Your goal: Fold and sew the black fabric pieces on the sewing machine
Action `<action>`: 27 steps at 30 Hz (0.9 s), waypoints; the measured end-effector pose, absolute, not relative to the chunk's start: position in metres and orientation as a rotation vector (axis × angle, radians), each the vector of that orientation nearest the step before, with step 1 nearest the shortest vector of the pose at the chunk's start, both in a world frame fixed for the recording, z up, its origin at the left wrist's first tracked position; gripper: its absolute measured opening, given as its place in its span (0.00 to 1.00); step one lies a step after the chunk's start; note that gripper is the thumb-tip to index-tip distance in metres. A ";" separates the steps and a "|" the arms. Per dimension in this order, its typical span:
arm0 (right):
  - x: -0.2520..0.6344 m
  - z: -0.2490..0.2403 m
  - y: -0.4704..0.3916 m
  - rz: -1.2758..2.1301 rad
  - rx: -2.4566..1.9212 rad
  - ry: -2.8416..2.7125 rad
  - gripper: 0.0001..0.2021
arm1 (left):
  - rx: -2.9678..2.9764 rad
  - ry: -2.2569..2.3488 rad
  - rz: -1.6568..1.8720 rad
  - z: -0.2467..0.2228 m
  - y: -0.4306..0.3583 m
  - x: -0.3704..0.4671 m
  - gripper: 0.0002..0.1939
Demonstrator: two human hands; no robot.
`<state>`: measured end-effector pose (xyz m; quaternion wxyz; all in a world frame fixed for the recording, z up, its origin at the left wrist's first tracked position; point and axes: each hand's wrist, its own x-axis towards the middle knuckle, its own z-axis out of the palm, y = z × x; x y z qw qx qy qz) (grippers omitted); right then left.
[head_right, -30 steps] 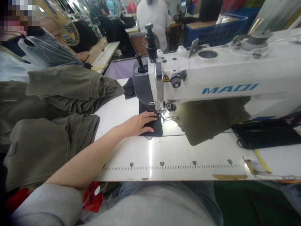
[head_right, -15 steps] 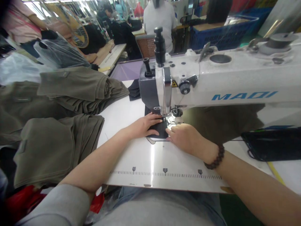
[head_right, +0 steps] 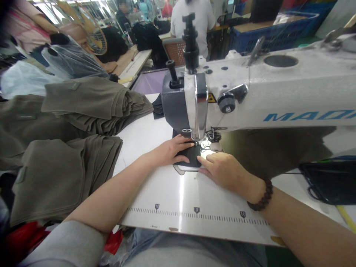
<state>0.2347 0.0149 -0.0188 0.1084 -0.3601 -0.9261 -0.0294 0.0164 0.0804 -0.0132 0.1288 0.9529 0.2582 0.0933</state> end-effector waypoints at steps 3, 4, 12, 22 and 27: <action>0.235 -0.021 0.015 -0.090 -1.050 -2.712 0.13 | 2.778 0.725 0.282 -0.014 0.081 0.016 0.28; 0.235 -0.022 0.015 -0.092 -1.052 -2.709 0.13 | 2.778 0.721 0.284 -0.015 0.081 0.016 0.28; 0.235 -0.023 0.015 -0.083 -1.067 -2.700 0.13 | 2.760 0.738 0.294 -0.014 0.081 0.016 0.28; 0.233 -0.023 0.016 -0.041 -1.119 -2.679 0.13 | 2.810 0.726 0.305 -0.016 0.086 0.016 0.28; 0.233 -0.021 0.013 -0.023 -1.007 -2.726 0.15 | 2.882 0.531 0.337 -0.014 0.069 0.017 0.13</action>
